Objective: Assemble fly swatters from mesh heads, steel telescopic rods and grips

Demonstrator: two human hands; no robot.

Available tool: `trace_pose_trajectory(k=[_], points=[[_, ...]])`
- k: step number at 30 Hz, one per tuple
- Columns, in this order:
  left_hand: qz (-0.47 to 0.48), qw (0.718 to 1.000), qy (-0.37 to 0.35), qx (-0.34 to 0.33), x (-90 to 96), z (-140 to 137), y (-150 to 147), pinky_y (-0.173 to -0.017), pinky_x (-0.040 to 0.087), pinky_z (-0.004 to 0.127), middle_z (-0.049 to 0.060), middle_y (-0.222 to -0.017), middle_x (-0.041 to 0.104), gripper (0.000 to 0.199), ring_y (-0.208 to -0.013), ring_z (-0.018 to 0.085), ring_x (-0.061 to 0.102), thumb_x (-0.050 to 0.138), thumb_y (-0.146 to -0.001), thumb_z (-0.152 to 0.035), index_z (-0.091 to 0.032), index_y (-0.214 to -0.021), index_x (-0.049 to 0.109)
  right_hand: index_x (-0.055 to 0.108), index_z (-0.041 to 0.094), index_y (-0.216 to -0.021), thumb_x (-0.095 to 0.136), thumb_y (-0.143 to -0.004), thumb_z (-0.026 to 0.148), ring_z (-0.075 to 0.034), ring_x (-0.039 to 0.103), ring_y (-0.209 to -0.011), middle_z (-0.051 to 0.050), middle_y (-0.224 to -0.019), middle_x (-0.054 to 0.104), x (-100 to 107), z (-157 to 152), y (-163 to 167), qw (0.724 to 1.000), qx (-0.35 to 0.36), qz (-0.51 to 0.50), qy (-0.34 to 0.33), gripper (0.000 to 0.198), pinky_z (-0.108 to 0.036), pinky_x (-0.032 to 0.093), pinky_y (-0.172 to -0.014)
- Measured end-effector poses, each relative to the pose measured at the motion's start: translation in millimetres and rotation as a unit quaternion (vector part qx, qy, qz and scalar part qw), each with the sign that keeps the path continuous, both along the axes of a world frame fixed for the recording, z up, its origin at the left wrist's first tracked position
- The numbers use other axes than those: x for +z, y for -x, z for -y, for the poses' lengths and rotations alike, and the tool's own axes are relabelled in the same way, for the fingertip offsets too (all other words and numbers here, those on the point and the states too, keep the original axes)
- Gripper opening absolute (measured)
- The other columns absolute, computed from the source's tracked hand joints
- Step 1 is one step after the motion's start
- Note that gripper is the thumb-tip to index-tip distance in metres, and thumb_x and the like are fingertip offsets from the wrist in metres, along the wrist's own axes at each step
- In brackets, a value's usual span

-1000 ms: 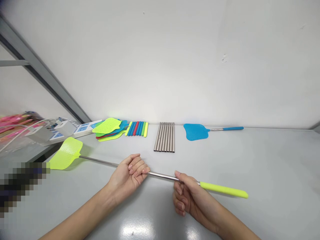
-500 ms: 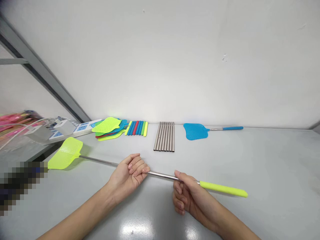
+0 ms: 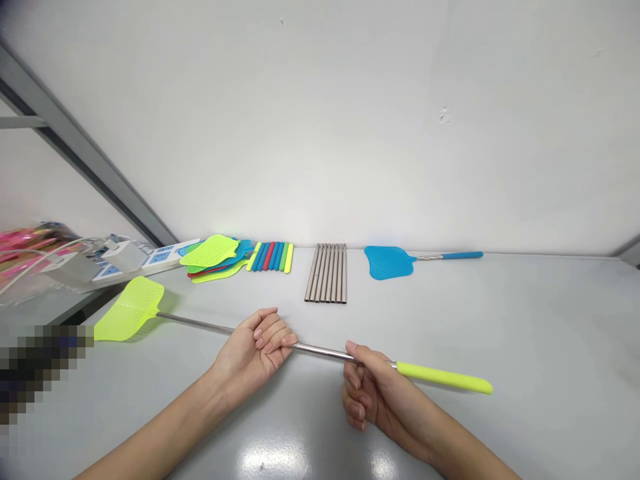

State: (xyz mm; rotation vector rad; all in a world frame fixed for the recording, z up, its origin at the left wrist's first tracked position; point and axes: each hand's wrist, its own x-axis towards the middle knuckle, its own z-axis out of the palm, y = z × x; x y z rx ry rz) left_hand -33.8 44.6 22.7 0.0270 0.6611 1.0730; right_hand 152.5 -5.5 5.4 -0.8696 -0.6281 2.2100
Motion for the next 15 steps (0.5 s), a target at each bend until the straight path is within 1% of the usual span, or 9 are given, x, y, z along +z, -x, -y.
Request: trace_pose_trajectory(k=[15], points=[[0.007, 1.0, -0.002, -0.005, -0.9, 0.3, 2.2, -0.049, 0.036, 0.025, -0.007, -0.04, 0.009, 0.041, -0.037, 0.008, 0.015, 0.039, -0.077, -0.014, -0.019, -0.045, 0.015, 0.039, 0.017, -0.053, 0.036, -0.084, 0.043, -0.008, 0.033, -0.041, 0.005, -0.043, 0.032, -2.5, 0.6, -0.5, 1.0, 0.0, -0.008, -0.001, 0.04, -0.023, 0.026, -0.045]])
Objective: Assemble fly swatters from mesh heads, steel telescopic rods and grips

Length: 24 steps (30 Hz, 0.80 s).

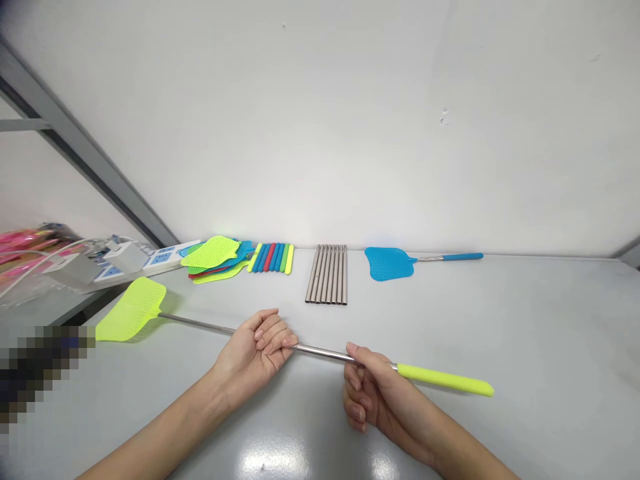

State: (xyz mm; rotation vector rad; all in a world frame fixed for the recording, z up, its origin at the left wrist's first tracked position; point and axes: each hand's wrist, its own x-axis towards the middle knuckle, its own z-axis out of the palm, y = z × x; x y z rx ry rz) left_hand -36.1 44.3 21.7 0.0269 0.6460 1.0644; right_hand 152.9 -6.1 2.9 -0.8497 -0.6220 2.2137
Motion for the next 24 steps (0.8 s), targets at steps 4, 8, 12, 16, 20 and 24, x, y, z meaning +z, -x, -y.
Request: trace_pose_trajectory(k=[4, 8, 12, 16, 20, 24], points=[[0.004, 1.0, -0.001, 0.0, -0.1, 0.1, -0.2, -0.049, 0.036, 0.025, -0.007, -0.04, 0.009, 0.041, -0.037, 0.007, 0.015, 0.039, -0.077, -0.014, -0.019, -0.045, 0.015, 0.038, 0.017, -0.053, 0.035, -0.084, 0.043, -0.008, 0.033, -0.041, 0.005, -0.042, 0.032, 0.3, 0.6, 0.2, 1.0, 0.003, 0.002, 0.0, 0.041, -0.023, 0.026, -0.045], [0.012, 1.0, -0.008, -0.004, -1.2, -0.5, 0.3, -0.05, 0.037, 0.025, -0.007, -0.04, 0.01, 0.04, -0.036, 0.007, 0.015, 0.039, -0.077, -0.013, -0.019, -0.045, 0.015, 0.038, 0.017, -0.053, 0.035, -0.084, 0.043, -0.008, 0.033, -0.041, 0.005, -0.042, 0.033, -0.6, -0.3, 0.3, 1.0, 0.003, 0.006, -0.001, 0.041, -0.023, 0.026, -0.045], [0.017, 1.0, -0.013, -0.005, -2.4, -0.4, 0.5, -0.05, 0.037, 0.025, -0.007, -0.039, 0.011, 0.04, -0.036, 0.007, 0.016, 0.039, -0.077, -0.014, -0.019, -0.045, 0.016, 0.038, 0.017, -0.054, 0.035, -0.084, 0.043, -0.008, 0.033, -0.041, 0.005, -0.043, 0.033, -1.0, -0.7, 0.4, 1.0, 0.004, 0.006, -0.003, 0.04, -0.023, 0.027, -0.045], [0.018, 1.0, -0.016, -0.006, -2.6, 0.1, 0.5, -0.049, 0.037, 0.025, -0.007, -0.038, 0.013, 0.04, -0.035, 0.007, 0.018, 0.039, -0.077, -0.014, -0.019, -0.045, 0.016, 0.038, 0.017, -0.054, 0.037, -0.083, 0.044, -0.008, 0.033, -0.041, 0.006, -0.043, 0.032, 0.0, 0.1, 0.2, 1.0, 0.004, 0.005, 0.0, 0.04, -0.022, 0.027, -0.045], [0.016, 1.0, -0.011, -0.004, -1.6, -0.1, 0.0, -0.049, 0.038, 0.025, -0.008, -0.037, 0.014, 0.04, -0.034, 0.007, 0.019, 0.039, -0.078, -0.013, -0.019, -0.046, 0.016, 0.037, 0.017, -0.053, 0.037, -0.083, 0.045, -0.008, 0.033, -0.041, 0.006, -0.043, 0.031, 1.1, -0.3, 0.1, 1.0, 0.001, 0.009, -0.003, 0.041, -0.022, 0.027, -0.045], [0.016, 1.0, -0.011, -0.004, -1.3, 0.0, -0.4, -0.05, 0.039, 0.025, -0.007, -0.038, 0.013, 0.04, -0.034, 0.007, 0.019, 0.039, -0.078, -0.013, -0.019, -0.046, 0.015, 0.037, 0.017, -0.053, 0.038, -0.082, 0.046, -0.008, 0.032, -0.041, 0.006, -0.043, 0.032, 1.6, -0.2, 0.3, 1.0, 0.005, 0.015, -0.008, 0.041, -0.022, 0.027, -0.046]])
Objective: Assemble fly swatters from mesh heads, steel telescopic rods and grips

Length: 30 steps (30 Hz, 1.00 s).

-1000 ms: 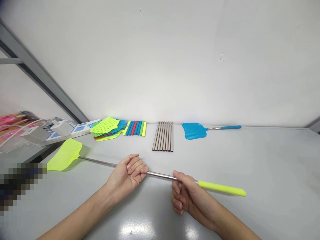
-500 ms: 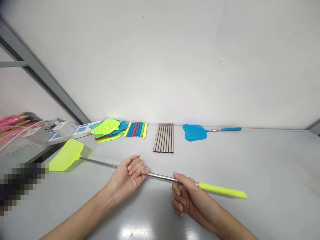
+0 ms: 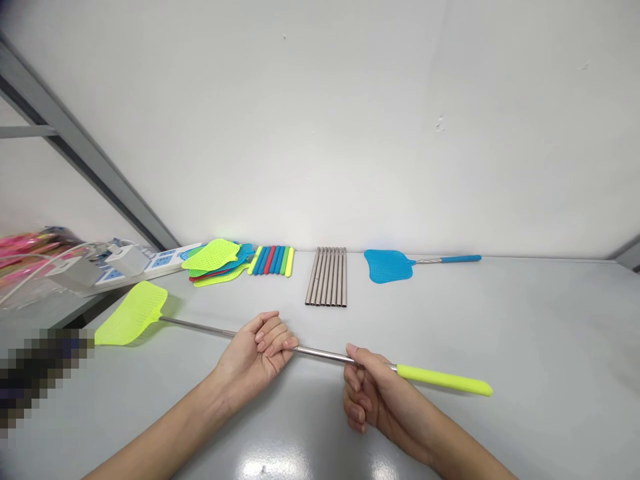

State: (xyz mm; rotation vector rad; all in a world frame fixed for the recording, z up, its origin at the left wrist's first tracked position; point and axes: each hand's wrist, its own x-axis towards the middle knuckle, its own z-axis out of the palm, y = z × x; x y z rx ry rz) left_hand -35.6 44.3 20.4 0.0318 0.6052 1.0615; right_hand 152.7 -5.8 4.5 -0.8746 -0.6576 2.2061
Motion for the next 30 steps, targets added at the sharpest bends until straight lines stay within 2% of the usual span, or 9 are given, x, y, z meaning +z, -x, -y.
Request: trace_pose_trajectory(k=[30], points=[[0.007, 1.0, 0.008, -0.003, 0.9, 0.5, 0.2, -0.05, 0.039, 0.024, -0.007, -0.038, 0.013, 0.04, -0.035, 0.007, 0.019, 0.039, -0.077, -0.014, -0.019, -0.046, 0.015, 0.043, 0.016, -0.054, 0.037, -0.084, 0.043, -0.008, 0.035, -0.042, 0.006, -0.044, 0.031, 0.6, 0.2, -0.4, 1.0, -0.008, 0.0, 0.003, 0.041, -0.022, 0.027, -0.046]])
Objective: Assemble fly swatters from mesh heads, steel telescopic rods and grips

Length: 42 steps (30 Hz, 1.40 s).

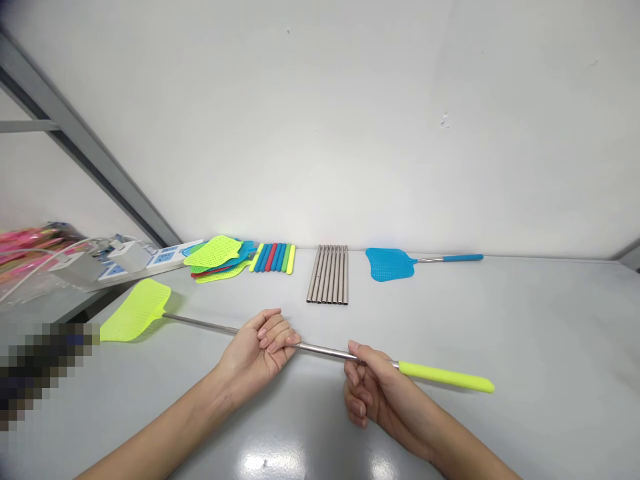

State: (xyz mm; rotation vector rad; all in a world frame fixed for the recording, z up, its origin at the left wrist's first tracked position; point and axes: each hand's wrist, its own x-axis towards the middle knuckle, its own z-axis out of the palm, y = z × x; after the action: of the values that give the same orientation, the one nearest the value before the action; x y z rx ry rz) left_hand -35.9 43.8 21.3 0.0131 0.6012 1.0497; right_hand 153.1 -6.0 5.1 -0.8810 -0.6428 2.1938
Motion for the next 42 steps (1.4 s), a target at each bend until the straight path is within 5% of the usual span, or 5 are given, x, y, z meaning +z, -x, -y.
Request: trace_pose_trajectory(k=[16, 42], points=[[-0.003, 1.0, -0.008, -0.002, 1.0, 0.6, -0.2, -0.051, 0.04, 0.024, -0.008, -0.037, 0.014, 0.04, -0.034, 0.006, 0.02, 0.039, -0.078, -0.014, -0.02, -0.045, 0.015, 0.053, 0.015, -0.07, 0.036, -0.085, 0.043, -0.008, 0.033, -0.044, 0.006, -0.047, 0.03, 2.2, 1.9, 0.0, 0.999, -0.032, 0.001, -0.019, 0.037, -0.021, 0.027, -0.046], [0.009, 1.0, -0.019, 0.001, 1.5, -0.2, 0.5, -0.05, 0.036, 0.025, -0.007, -0.04, 0.01, 0.041, -0.037, 0.008, 0.016, 0.04, -0.079, -0.016, -0.019, -0.045, 0.016, 0.039, 0.017, -0.059, 0.043, -0.084, 0.032, -0.008, 0.029, -0.046, 0.006, -0.048, 0.027, -0.4, 0.2, 0.3, 0.997, -0.064, -0.026, -0.02, 0.03, -0.023, 0.023, -0.046]])
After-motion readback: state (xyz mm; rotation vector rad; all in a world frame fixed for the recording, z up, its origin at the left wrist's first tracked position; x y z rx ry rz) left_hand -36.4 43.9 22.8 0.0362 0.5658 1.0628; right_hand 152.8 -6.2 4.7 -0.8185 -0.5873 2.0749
